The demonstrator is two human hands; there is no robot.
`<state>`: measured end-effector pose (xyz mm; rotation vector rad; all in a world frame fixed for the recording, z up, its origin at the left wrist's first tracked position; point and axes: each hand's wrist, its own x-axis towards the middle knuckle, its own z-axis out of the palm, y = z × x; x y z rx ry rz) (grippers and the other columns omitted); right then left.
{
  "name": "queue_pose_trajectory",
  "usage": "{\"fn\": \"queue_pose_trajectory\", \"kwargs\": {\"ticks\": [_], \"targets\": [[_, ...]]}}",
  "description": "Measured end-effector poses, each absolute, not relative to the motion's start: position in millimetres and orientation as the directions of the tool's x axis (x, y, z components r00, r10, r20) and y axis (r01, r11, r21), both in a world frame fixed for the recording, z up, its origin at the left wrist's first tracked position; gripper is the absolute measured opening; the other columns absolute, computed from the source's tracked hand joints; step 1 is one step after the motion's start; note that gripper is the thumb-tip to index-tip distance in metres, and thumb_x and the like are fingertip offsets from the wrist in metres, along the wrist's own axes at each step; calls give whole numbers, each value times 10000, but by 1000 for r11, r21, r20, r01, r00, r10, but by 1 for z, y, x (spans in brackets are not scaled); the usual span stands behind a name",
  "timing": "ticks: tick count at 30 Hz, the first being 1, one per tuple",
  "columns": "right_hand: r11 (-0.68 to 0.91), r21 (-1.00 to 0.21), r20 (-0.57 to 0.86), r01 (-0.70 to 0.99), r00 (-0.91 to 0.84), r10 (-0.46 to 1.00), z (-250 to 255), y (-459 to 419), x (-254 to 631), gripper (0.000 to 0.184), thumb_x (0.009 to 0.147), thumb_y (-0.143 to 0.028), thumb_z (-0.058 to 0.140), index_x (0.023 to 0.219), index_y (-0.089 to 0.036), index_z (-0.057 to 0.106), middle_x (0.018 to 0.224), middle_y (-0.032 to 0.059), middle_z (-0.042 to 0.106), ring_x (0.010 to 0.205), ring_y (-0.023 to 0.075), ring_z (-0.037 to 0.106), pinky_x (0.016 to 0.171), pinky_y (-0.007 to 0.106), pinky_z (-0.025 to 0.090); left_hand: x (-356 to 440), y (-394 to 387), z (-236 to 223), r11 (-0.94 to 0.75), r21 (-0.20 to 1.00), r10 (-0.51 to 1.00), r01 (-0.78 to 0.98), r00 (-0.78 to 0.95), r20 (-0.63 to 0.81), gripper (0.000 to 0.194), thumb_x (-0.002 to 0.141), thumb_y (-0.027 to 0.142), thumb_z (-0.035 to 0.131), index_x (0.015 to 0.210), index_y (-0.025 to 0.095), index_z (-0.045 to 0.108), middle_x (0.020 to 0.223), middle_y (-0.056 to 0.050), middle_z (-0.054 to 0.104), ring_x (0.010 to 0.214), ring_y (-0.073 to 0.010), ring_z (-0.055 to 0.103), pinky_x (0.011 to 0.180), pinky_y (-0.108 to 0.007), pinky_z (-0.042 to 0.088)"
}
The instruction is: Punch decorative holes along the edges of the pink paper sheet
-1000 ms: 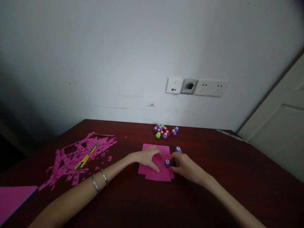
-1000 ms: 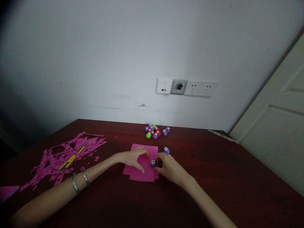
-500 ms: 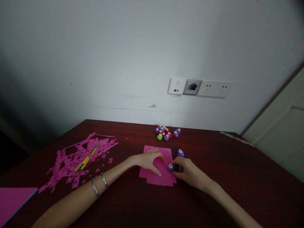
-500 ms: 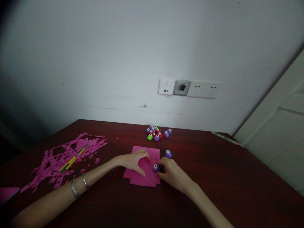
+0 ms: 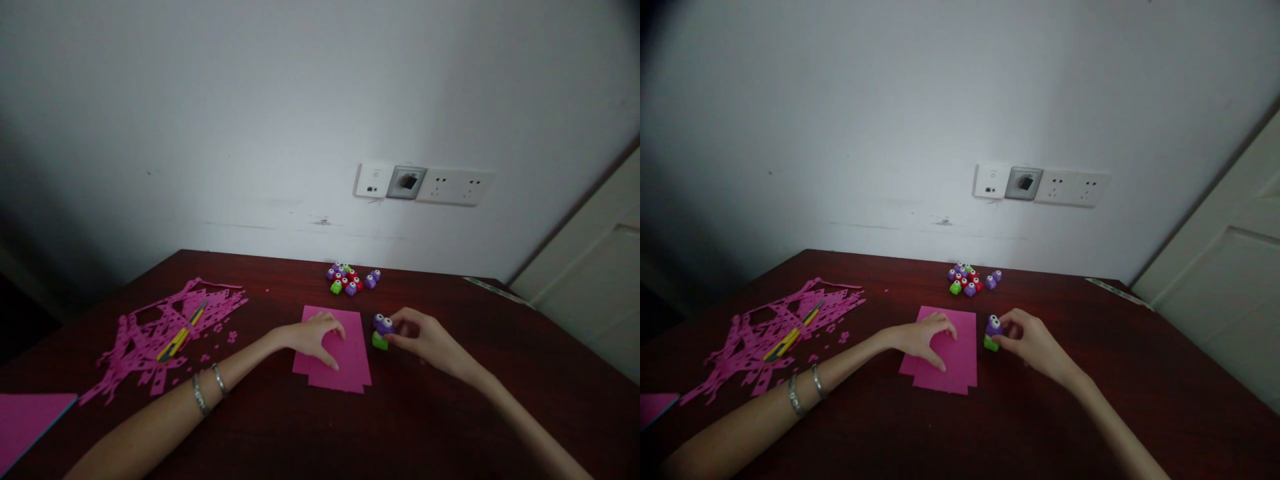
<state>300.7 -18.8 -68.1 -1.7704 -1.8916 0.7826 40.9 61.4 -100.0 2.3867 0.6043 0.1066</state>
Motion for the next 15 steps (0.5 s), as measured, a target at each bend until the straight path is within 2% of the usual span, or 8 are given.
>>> {"fn": "queue_pose_trajectory", "kwargs": {"ticks": [2,6,11,15], "targets": [[-42,-671,-85,741,-21,996,-74,-15,312,320,736,-420,574,905,-152,529,706,5,505,554,113,472,361,192,392,41,61,-99,-675,626,443,390,893,-78,611,589,539,704,1066,201,527,1093,-60,463,1064,-230,408,917,-345,329],[-55,-664,-148,746,-59,987,-92,-10,332,285,730,-397,572,877,-163,501,740,11,517,570,120,495,380,202,404,41,60,-96,-673,624,444,398,891,-90,607,590,540,701,1061,199,526,1087,-58,462,1065,-231,405,913,-342,330],[120,-584,-4,803,-150,989,-102,-7,339,207,711,-346,596,780,-160,534,750,25,554,647,136,502,573,255,429,40,60,-97,-674,617,447,407,889,-98,591,605,530,694,1067,206,519,1109,-54,456,1088,-233,398,917,-340,330],[158,-543,29,825,-170,985,-104,-6,340,212,699,-351,600,802,-171,557,782,28,560,682,152,511,621,267,410,40,61,-100,-691,613,435,383,898,-71,593,604,539,691,1062,201,520,1103,-56,459,1084,-231,403,918,-340,331]]}}
